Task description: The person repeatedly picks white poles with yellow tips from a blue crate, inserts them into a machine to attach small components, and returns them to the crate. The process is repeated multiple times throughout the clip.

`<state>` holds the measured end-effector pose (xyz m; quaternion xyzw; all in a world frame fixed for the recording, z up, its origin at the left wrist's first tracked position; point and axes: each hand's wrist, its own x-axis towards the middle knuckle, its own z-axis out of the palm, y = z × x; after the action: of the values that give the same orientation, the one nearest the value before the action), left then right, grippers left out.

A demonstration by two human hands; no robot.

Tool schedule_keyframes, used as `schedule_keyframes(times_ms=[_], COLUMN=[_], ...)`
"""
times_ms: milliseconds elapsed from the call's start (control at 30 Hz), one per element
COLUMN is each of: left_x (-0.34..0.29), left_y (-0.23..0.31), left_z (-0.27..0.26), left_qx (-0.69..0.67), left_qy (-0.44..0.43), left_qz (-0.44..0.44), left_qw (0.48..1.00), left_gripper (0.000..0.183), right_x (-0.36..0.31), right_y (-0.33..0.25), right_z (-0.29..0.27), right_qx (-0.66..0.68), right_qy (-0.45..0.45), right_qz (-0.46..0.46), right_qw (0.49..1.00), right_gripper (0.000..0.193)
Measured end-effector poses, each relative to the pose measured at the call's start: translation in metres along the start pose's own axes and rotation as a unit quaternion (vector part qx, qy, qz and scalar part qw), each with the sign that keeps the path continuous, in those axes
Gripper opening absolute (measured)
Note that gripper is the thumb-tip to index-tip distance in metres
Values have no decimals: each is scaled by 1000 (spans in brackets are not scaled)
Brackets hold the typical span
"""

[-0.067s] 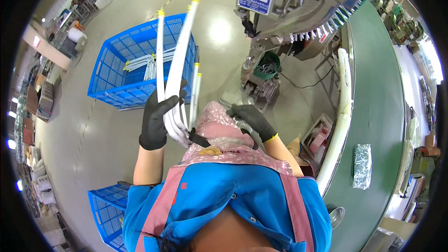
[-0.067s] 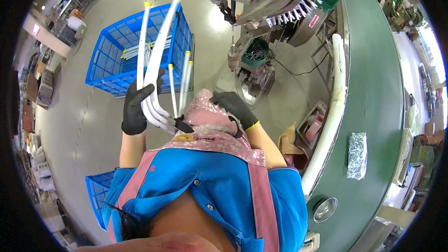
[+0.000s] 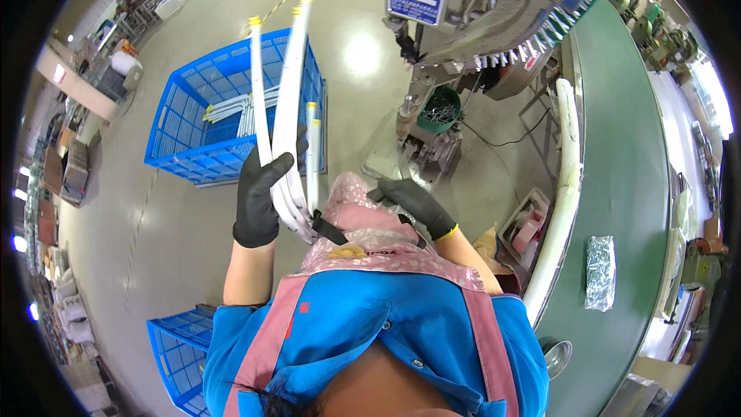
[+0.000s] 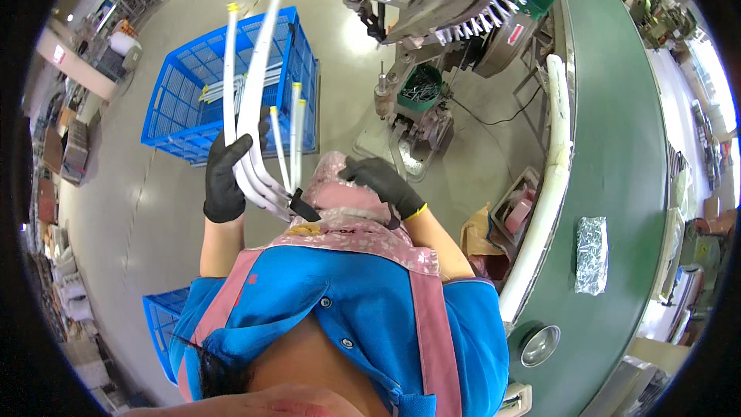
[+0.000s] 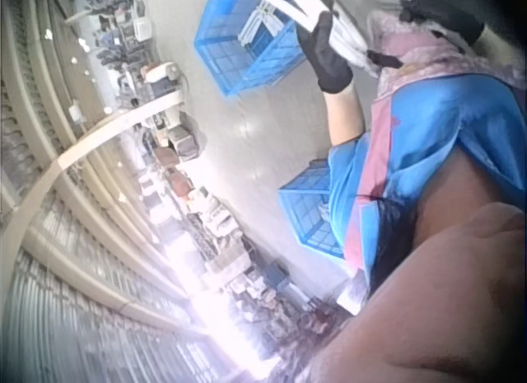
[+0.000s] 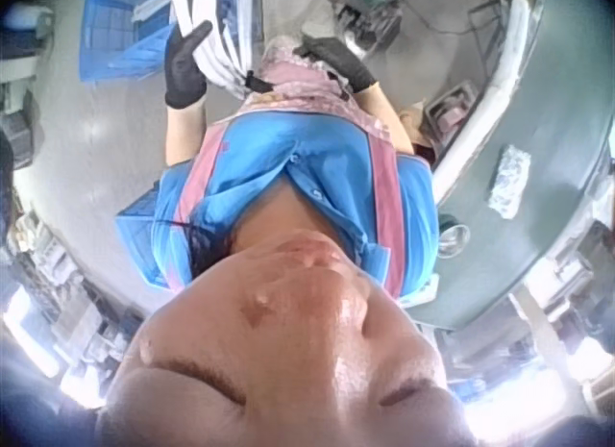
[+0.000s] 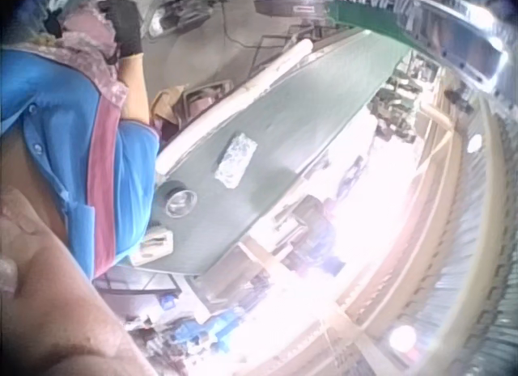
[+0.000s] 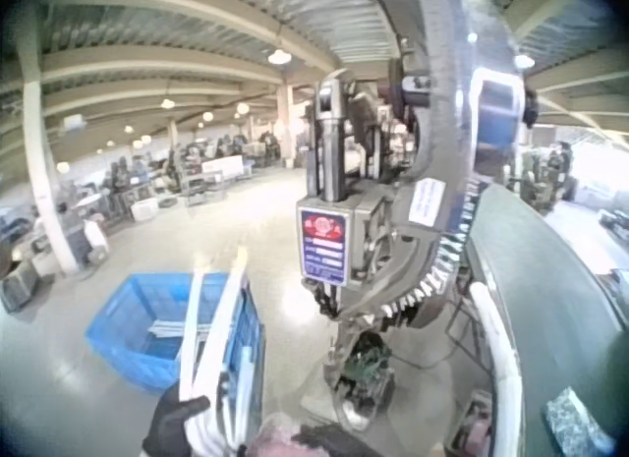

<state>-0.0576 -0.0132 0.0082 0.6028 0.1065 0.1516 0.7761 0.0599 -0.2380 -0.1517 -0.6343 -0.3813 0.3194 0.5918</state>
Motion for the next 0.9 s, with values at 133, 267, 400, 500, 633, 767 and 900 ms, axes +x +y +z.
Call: schedule_keyframes(times_ms=[133, 267, 400, 500, 633, 767, 900], left_x=[27, 55, 67, 61, 46, 39, 24], left_y=[-7, -9, -12, -20, -25, -33, -63], left_z=[29, 38, 41, 41, 19, -23, -73], left_qx=[-218, -452, -367, -287, -393, -465, -600], left_qy=[-69, -242, -382, -350, -277, -171, -130], left_qz=[126, 158, 206, 243, 177, 86, -40], left_qw=[965, 844, 823, 858, 859, 864, 788], left_gripper=[60, 64, 58, 59, 62, 61, 63], right_x=[-11, -11, 16, 31, 39, 25, 8], right_y=[-48, -65, -48, -24, 16, 45, 40], right_z=[32, 56, 55, 47, 15, -15, -38], right_qx=[170, 297, 490, 587, 679, 707, 648], right_qy=[-178, -183, 3, 171, 337, 302, 333], right_qz=[-7, 60, 74, -13, -129, -189, -216], right_qw=[969, 935, 869, 792, 639, 611, 650], right_gripper=[83, 90, 100, 100, 75, 62, 56])
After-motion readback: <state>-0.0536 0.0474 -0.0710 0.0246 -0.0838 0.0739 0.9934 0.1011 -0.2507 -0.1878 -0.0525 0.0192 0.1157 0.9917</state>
